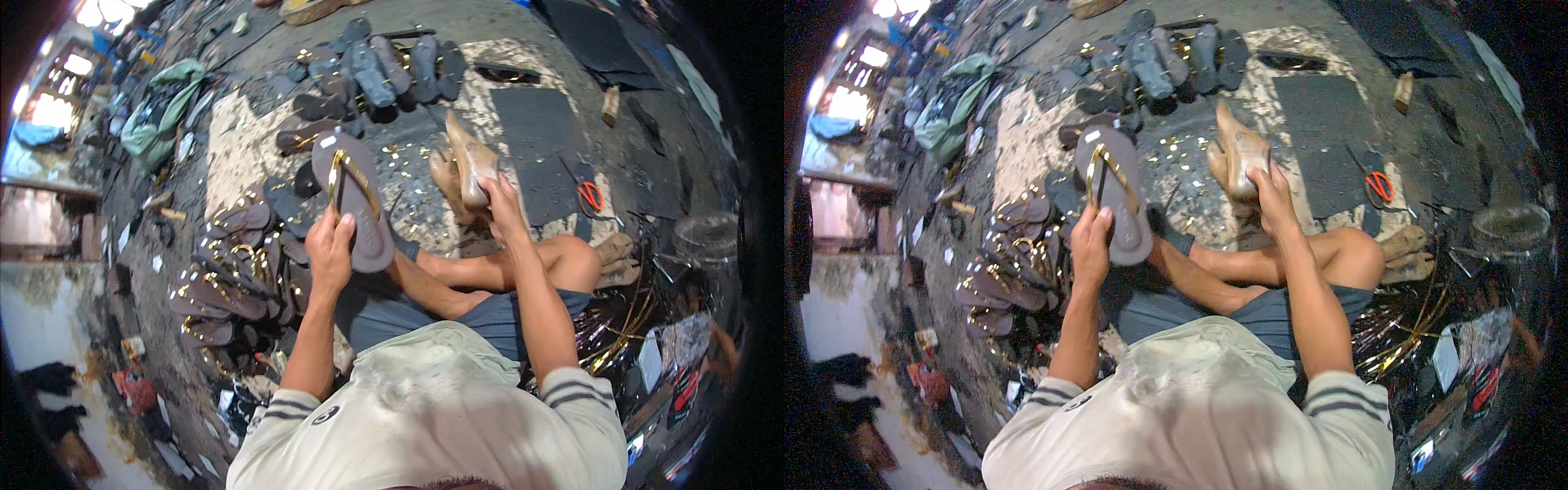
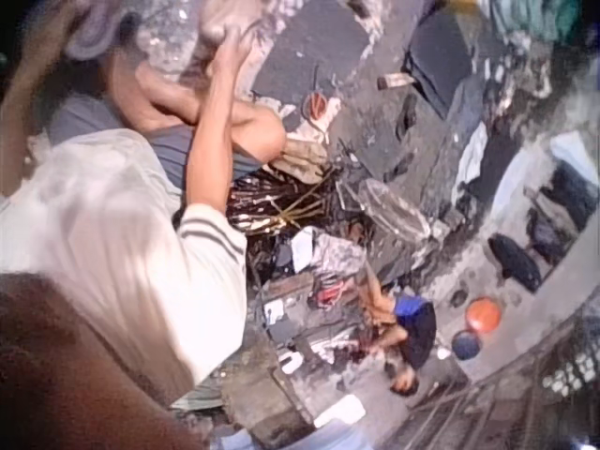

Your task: The person sits on the floor and repeatedly presses the straps onto the soles of sandals using a wooden block. They handle multiple sandals one at a time, pressing the straps into place and stacking the finished units.

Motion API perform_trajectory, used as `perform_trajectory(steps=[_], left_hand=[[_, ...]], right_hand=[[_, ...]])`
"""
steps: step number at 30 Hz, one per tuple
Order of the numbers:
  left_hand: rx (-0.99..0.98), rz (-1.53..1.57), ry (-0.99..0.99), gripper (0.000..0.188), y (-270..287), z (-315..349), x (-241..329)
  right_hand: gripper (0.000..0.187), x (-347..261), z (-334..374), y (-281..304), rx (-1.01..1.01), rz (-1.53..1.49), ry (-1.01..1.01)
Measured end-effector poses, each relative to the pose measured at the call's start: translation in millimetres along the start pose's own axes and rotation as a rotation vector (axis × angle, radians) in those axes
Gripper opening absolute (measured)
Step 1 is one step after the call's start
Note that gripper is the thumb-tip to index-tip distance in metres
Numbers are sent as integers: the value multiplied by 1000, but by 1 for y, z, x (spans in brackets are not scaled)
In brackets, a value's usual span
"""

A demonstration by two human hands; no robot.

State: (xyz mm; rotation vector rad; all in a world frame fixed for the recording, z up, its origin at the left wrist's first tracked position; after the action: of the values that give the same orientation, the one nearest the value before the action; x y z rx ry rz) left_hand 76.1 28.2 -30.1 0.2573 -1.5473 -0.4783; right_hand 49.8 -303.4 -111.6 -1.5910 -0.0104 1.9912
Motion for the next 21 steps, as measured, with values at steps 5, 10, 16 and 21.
perform_trajectory(steps=[5, 10, 16, 21], left_hand=[[154, -42, -30, 39, -2, -23, 38], [49, -365, -208, 47, -17, -4, 52], [-10, 214, -176, 63, 13, 2, 15], [-97, 1160, -220, 68, 30, -68, 109]], right_hand=[[66, -55, 132, -68, -302, 161, 180], [66, -49, 154, -109, -242, 297, 246], [68, -58, 158, -126, -182, 620, 736], [68, -58, 176, -129, -219, 573, 805]])
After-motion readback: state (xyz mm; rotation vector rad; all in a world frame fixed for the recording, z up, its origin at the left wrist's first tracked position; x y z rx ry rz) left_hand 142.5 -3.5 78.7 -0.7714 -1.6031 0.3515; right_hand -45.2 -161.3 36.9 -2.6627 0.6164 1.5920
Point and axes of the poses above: each hand's wrist, its own z-axis away from the middle knuckle, its own y-axis out of the back of the hand, x = y × z, the point moved 3 cm from there along -z, towards the middle knuckle, and after that the axes turned 4 degrees about y, right-handed, at the moved point
